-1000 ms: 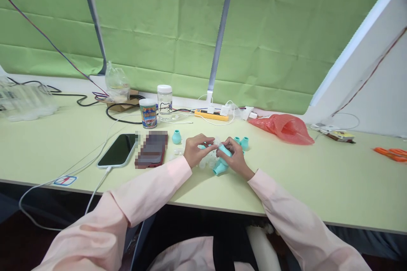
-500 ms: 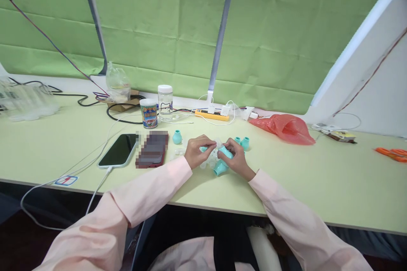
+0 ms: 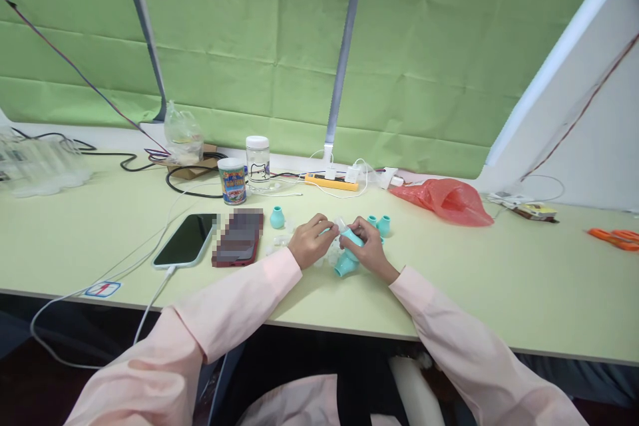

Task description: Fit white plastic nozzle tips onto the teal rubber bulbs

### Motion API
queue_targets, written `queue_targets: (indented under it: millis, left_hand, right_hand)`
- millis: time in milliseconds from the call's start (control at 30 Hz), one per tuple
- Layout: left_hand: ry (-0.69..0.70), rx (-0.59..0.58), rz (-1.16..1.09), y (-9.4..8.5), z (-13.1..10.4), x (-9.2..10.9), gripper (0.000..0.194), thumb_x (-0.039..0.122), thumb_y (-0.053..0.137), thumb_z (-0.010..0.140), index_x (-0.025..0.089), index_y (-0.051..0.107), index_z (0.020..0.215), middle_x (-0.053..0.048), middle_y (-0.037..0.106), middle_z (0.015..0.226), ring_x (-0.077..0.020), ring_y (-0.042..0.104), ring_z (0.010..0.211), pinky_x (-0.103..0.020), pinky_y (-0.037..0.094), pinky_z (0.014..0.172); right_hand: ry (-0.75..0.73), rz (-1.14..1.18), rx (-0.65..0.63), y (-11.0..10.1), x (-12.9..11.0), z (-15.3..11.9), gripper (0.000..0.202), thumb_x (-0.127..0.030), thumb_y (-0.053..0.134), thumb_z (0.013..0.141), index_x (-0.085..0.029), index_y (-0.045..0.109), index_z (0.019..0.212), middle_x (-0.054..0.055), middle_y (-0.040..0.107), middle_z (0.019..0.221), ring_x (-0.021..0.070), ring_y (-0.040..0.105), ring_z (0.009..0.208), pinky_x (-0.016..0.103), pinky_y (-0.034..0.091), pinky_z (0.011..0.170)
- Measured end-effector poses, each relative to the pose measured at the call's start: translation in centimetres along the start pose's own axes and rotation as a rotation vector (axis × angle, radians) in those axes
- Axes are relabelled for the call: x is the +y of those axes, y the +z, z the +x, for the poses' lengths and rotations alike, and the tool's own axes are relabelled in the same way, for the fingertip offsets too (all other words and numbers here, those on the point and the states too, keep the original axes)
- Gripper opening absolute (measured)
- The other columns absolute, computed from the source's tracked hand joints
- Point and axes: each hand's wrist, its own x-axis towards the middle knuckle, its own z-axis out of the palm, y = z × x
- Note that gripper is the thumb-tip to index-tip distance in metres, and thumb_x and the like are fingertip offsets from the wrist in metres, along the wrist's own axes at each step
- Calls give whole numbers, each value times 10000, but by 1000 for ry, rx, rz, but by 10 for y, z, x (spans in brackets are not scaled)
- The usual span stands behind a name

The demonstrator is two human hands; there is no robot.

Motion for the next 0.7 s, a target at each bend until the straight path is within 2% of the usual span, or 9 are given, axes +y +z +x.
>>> queue_targets:
  millis: [167, 300, 400, 567, 700]
  left_hand:
    - [78, -36, 119, -3, -2, 0, 137, 121, 418, 764, 150, 543, 812, -55, 596, 716, -137, 507, 729, -242, 430, 555]
    - [59, 2, 53, 0, -1, -1, 119, 112, 441, 752, 154, 541, 800, -37, 595, 693, -125, 496, 711, -239, 438, 574]
    - [24, 79, -52, 1, 2, 0, 93, 111, 499, 719, 153, 548, 786, -30, 603, 674, -120, 494, 681, -247, 446, 582]
    - [-137, 196, -262, 0, 7, 5, 85, 158, 574, 674, 156, 596, 757, -40, 616, 652, -119, 516, 623, -265, 456, 569]
    - [-388, 152, -526, -3, 10, 9, 60, 183, 591, 659, 146, 632, 680, -54, 617, 638, -120, 544, 603, -258, 463, 555]
  right_hand:
    - [-18, -15, 18, 0, 0, 0, 231, -229, 562, 638, -201, 334, 658, -40, 491, 537, 117, 516, 480, 230, 389, 463]
    - [-32, -65, 27, -1, 1, 0, 231, -229, 563, 636, -199, 334, 650, -40, 482, 541, 114, 510, 486, 228, 389, 469]
    - [-41, -57, 47, -1, 0, 0, 237, -231, 566, 632, -198, 332, 648, -35, 484, 577, 107, 507, 497, 225, 393, 474]
    - [-56, -51, 45, 0, -2, -1, 237, -227, 567, 631, -199, 332, 652, -40, 470, 571, 106, 502, 497, 224, 391, 476]
    - [-56, -51, 43, 0, 0, -2, 244, -227, 568, 632, -200, 327, 656, -41, 461, 580, 99, 488, 488, 218, 382, 463]
